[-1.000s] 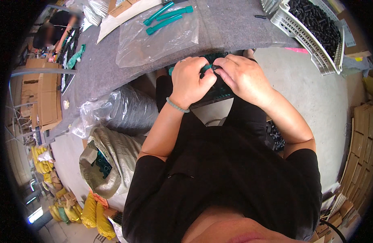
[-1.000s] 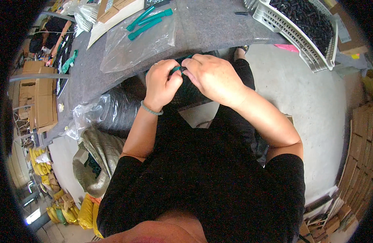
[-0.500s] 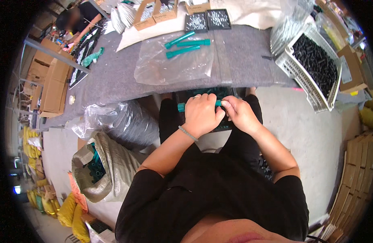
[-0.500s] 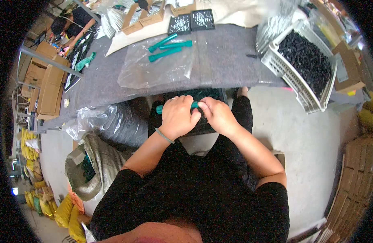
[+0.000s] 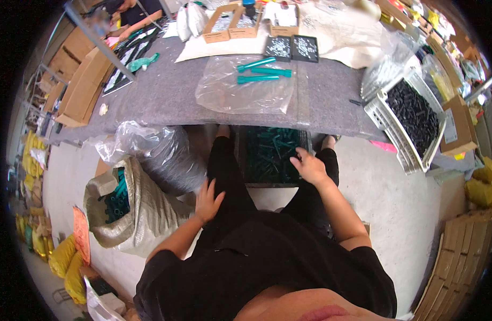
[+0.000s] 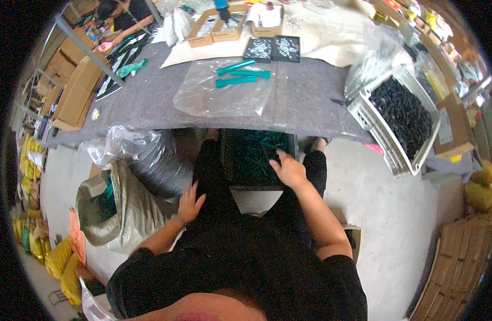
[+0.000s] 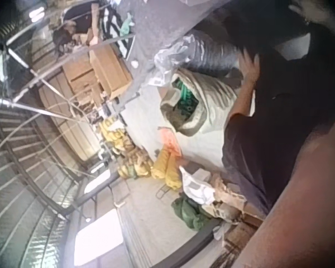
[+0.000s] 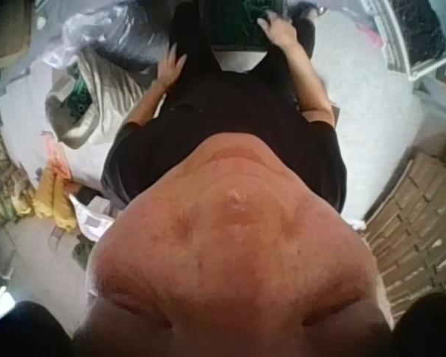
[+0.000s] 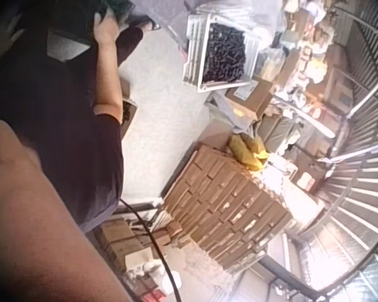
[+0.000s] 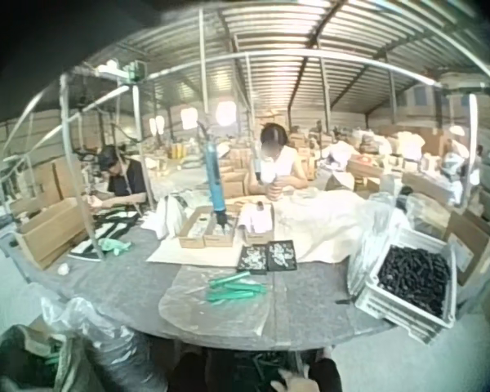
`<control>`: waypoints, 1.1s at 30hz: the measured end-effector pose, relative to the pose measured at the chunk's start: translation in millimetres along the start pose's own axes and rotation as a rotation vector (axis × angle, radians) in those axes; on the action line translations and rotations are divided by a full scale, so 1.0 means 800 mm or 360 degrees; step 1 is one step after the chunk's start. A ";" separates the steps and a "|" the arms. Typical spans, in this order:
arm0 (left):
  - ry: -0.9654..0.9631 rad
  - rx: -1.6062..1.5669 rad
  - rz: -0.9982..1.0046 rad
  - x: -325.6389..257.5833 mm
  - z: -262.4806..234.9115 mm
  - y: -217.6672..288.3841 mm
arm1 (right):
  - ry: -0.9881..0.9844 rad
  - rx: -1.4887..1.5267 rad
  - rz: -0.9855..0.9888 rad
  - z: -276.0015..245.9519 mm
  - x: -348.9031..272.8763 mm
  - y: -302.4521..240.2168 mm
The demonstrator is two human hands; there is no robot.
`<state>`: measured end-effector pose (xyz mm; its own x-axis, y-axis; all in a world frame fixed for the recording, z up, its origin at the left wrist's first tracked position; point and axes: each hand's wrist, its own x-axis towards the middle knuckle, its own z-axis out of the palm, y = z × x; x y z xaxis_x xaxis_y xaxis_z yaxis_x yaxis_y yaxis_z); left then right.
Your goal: Assembling small black plastic components onto larger green plastic handles in a workshop.
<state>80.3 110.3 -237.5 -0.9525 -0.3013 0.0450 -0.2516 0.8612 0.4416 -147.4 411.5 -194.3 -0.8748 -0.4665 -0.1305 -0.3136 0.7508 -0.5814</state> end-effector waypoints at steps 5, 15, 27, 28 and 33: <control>0.0029 -0.0014 -0.0175 -0.181 0.113 -0.139 | -0.0224 -0.0034 -0.0065 0.039 -0.011 0.030; -0.1210 -0.0634 -0.0196 -0.221 -0.042 -0.071 | -0.0330 0.0144 -0.0407 0.098 -0.008 -0.031; -0.1370 0.0170 0.0237 -0.247 -0.001 -0.108 | -0.0443 0.0073 -0.0401 0.116 -0.015 -0.018; -0.1412 0.0234 0.0278 -0.153 0.011 -0.061 | -0.0451 0.0088 -0.0392 0.113 -0.019 -0.024; -0.1401 -0.0700 -0.0790 -0.152 0.000 -0.033 | -0.1015 0.0083 -0.0800 0.145 -0.044 -0.083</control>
<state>202.7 123.8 -254.5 -0.5956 -0.0263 -0.8029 -0.7236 0.4516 0.5220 -52.7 323.8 -244.5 -0.2507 -0.9305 -0.2671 -0.5817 0.3653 -0.7268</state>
